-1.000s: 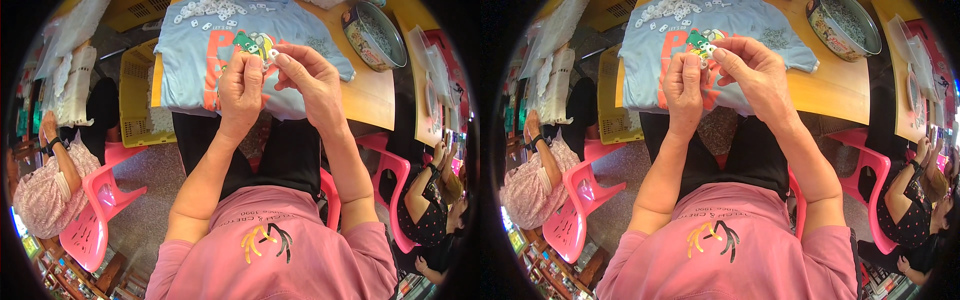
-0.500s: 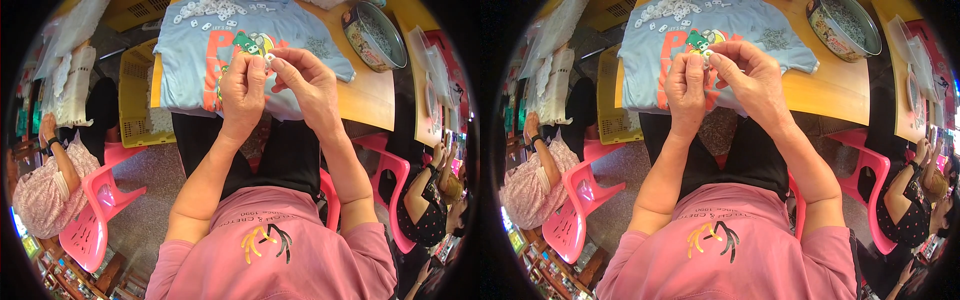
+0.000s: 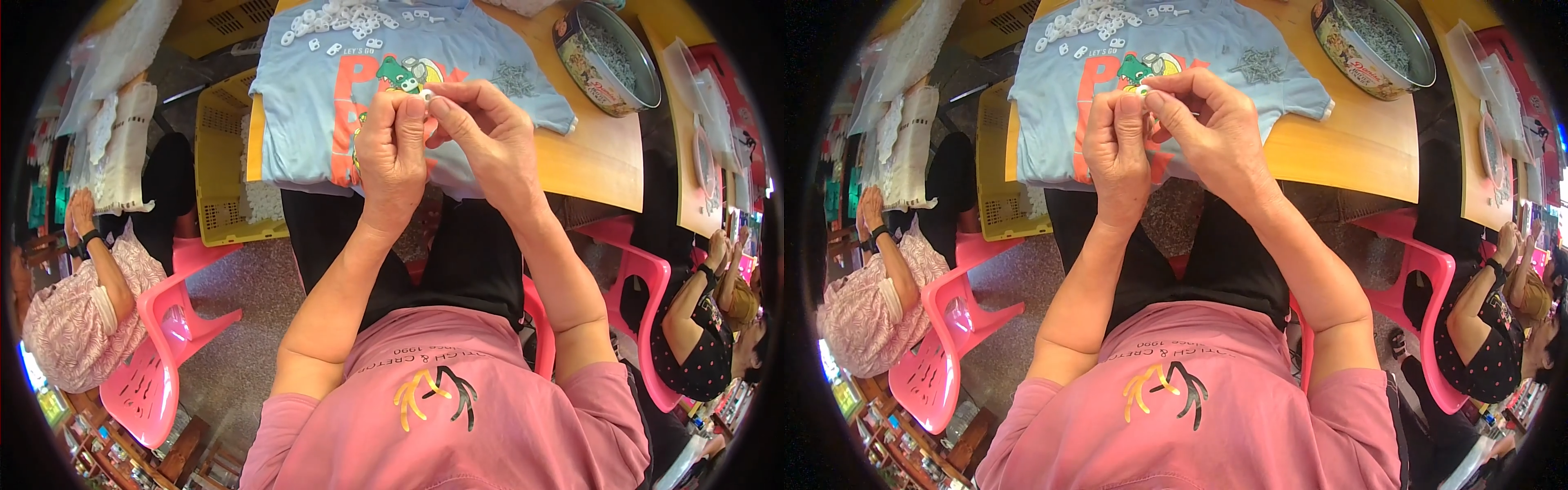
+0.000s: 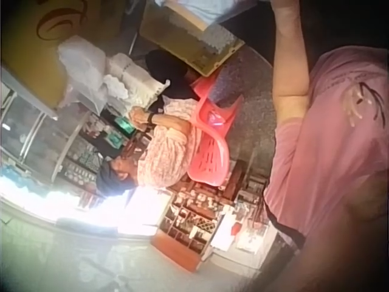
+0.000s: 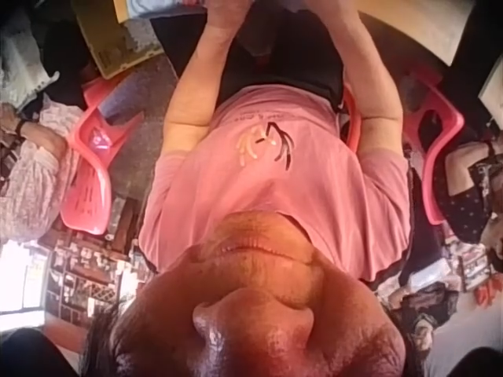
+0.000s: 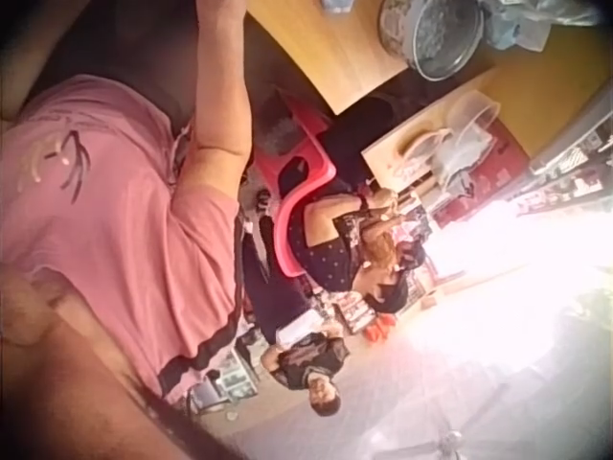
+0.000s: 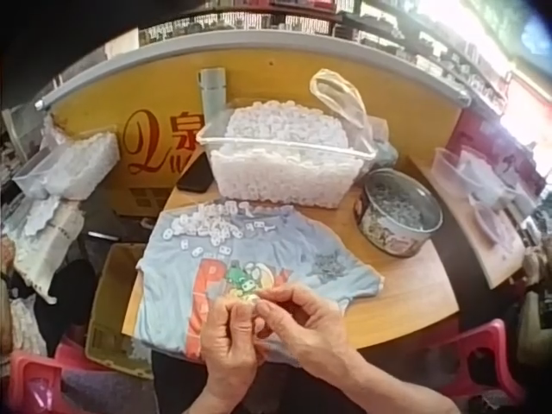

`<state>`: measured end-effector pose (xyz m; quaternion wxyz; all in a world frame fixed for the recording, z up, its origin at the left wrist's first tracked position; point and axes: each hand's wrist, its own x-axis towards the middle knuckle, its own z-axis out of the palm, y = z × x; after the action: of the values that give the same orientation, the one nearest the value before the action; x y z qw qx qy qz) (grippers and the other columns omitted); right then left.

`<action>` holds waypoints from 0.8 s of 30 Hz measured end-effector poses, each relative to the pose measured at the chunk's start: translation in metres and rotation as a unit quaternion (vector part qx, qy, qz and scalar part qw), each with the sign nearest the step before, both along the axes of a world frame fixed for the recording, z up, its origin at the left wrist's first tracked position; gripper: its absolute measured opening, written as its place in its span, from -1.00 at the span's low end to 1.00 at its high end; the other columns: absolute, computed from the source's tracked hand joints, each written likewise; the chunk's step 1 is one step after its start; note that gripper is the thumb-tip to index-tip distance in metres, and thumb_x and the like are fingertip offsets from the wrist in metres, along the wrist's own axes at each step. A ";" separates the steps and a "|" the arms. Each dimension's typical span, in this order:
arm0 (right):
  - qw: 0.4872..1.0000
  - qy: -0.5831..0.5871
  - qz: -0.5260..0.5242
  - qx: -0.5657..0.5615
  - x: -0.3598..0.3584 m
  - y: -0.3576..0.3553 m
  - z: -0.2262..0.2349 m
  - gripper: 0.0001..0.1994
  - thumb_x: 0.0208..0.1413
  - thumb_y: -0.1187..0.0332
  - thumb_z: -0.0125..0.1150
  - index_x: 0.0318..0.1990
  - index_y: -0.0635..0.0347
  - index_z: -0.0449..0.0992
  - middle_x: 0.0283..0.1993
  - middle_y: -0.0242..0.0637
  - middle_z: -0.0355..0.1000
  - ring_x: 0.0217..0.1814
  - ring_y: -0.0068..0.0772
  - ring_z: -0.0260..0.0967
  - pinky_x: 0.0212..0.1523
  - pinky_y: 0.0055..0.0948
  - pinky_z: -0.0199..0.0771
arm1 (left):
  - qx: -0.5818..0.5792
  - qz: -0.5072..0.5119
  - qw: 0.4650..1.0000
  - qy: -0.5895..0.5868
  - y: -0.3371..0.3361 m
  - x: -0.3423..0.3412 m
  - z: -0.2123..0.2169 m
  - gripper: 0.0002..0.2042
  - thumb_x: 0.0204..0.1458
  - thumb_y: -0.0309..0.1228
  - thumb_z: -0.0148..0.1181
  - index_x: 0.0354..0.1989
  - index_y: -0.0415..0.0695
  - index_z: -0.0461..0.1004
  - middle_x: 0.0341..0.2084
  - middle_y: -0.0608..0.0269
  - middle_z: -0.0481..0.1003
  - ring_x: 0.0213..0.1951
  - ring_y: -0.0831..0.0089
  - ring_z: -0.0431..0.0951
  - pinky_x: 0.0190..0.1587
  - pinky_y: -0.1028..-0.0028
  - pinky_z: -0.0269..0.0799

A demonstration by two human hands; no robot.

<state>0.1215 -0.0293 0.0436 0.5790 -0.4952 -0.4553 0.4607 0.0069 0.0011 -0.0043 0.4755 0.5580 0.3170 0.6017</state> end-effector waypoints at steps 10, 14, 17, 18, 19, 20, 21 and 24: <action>0.998 0.064 0.009 -0.009 0.005 0.002 0.000 -0.77 0.24 0.39 0.20 -0.05 0.36 0.53 -0.23 -0.32 0.53 -0.27 -0.58 0.47 -0.20 -0.52 0.54 | -0.007 -0.072 0.997 -0.026 -0.005 -0.001 0.007 -0.89 0.32 -0.43 -0.04 -0.23 -0.19 0.32 -0.44 0.43 0.35 -0.46 0.74 0.24 -0.43 0.65 0.19; 1.000 0.004 0.027 0.009 0.014 0.006 0.001 -0.79 0.23 0.38 0.22 -0.08 0.35 0.55 -0.27 -0.33 0.52 -0.29 -0.58 0.45 -0.22 -0.55 0.51 | -0.003 -0.088 0.996 -0.009 -0.002 -0.009 0.000 -0.89 0.31 -0.42 0.01 -0.25 -0.18 0.33 -0.45 0.46 0.36 -0.45 0.76 0.24 -0.42 0.66 0.19; 0.999 -0.009 0.034 0.018 0.015 0.006 0.003 -0.79 0.23 0.38 0.23 -0.09 0.33 0.56 -0.29 -0.34 0.51 -0.30 -0.59 0.43 -0.24 -0.56 0.49 | -0.027 -0.112 0.993 -0.012 0.000 -0.012 0.000 -0.89 0.29 -0.42 0.06 -0.26 -0.17 0.35 -0.45 0.48 0.38 -0.44 0.77 0.24 -0.41 0.67 0.19; 0.999 0.000 0.033 0.017 0.015 0.006 0.003 -0.80 0.23 0.38 0.23 -0.09 0.33 0.57 -0.30 -0.35 0.51 -0.31 -0.60 0.42 -0.25 -0.56 0.48 | -0.032 -0.120 0.992 -0.026 0.002 -0.012 0.001 -0.90 0.27 -0.42 0.09 -0.26 -0.16 0.36 -0.46 0.49 0.38 -0.45 0.76 0.24 -0.41 0.67 0.19; 0.999 0.001 0.031 0.019 0.014 0.004 0.003 -0.80 0.23 0.38 0.23 -0.09 0.33 0.57 -0.30 -0.35 0.51 -0.31 -0.60 0.42 -0.25 -0.56 0.48 | -0.037 -0.129 0.990 -0.041 0.003 -0.012 0.001 -0.90 0.26 -0.42 0.11 -0.27 -0.16 0.37 -0.47 0.50 0.38 -0.45 0.76 0.24 -0.40 0.67 0.20; 0.999 0.021 0.030 0.019 0.013 0.003 0.001 -0.80 0.23 0.39 0.22 -0.09 0.33 0.57 -0.30 -0.35 0.50 -0.33 -0.60 0.41 -0.25 -0.56 0.47 | -0.035 -0.132 0.990 -0.040 0.004 -0.012 0.001 -0.90 0.26 -0.42 0.11 -0.27 -0.16 0.37 -0.47 0.50 0.38 -0.45 0.76 0.24 -0.40 0.67 0.20; 0.998 0.042 0.030 0.019 0.013 0.002 0.001 -0.81 0.23 0.40 0.22 -0.09 0.33 0.57 -0.31 -0.35 0.50 -0.34 -0.59 0.39 -0.26 -0.56 0.45 | -0.050 -0.157 0.984 -0.070 0.005 -0.012 0.000 -0.90 0.25 -0.43 0.13 -0.27 -0.15 0.37 -0.46 0.50 0.38 -0.44 0.75 0.26 -0.38 0.67 0.20; 0.996 0.075 0.038 0.018 0.012 0.000 0.002 -0.81 0.23 0.39 0.22 -0.10 0.33 0.56 -0.32 -0.36 0.49 -0.37 -0.58 0.36 -0.28 -0.57 0.43 | -0.063 -0.193 0.974 -0.101 0.007 -0.016 -0.002 -0.90 0.23 -0.44 0.16 -0.26 -0.15 0.38 -0.44 0.49 0.40 -0.40 0.73 0.31 -0.34 0.66 0.25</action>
<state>0.1337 -0.0288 0.0458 0.6025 -0.4309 -0.4373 0.5100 -0.0090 0.0082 -0.0059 0.6459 0.5142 0.1912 0.5309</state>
